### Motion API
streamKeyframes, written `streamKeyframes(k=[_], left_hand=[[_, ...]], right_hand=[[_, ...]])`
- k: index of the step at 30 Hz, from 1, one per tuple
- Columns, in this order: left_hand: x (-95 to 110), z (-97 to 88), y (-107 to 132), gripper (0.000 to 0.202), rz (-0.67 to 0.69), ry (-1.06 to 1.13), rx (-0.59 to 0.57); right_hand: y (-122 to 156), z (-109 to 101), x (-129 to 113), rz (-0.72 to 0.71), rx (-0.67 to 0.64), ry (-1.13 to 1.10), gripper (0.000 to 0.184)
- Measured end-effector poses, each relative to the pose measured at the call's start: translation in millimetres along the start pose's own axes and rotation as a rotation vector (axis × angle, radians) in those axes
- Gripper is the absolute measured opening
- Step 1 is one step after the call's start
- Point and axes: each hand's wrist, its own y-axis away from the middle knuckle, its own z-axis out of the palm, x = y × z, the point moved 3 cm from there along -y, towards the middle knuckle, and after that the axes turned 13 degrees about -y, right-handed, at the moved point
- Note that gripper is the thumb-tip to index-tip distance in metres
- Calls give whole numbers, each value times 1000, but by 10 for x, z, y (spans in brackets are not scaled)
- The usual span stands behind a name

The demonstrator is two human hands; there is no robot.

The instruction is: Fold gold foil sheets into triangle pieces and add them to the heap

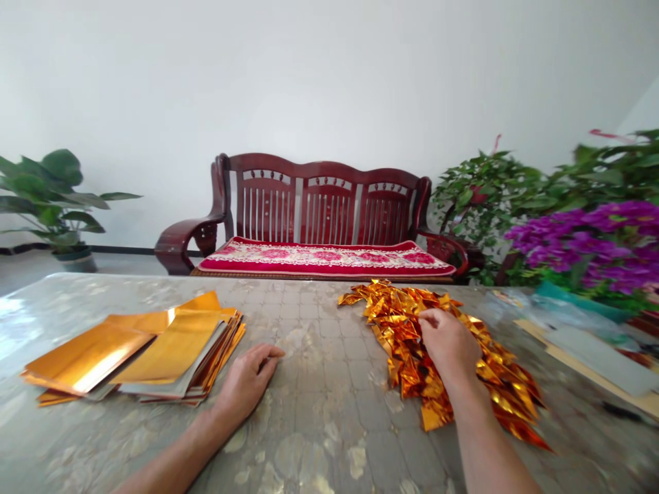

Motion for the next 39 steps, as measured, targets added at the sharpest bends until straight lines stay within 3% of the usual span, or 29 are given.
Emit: streamKeyframes(k=[4,8,14,19,22,26,30,33,36,39], left_hand=[[-9,4,3,25,3,18,-6],[-17,10,7,23,16,20,9],[-4,3,35,21,73,15,47],[80,-24,99,21,203,-2,99],[148,-60,140,20,280,-8,147],[220,-171,146,20,343,-2,242],[307,-448,68,21,380,17,331],[352,-810,-31,22,322,36,390],[256,-1226,-151,18,107,-14,408],[-39,-1607,-264,20,-146,-7,368]], right_hand=[[-2,33,23,106,-135,84,23],[17,34,7,93,-175,154,26],[16,-37,-59,-2,-91,118,27],[143,42,-370,-192,36,-157,24],[468,286,-746,-383,-152,-328,21],[1065,635,-1139,-582,-418,-381,22],[1424,843,-1198,-703,-536,-408,17],[1474,920,-1149,-712,-564,-422,18],[1464,959,-1127,-729,-588,-429,19],[1443,984,-1116,-724,-594,-447,20]])
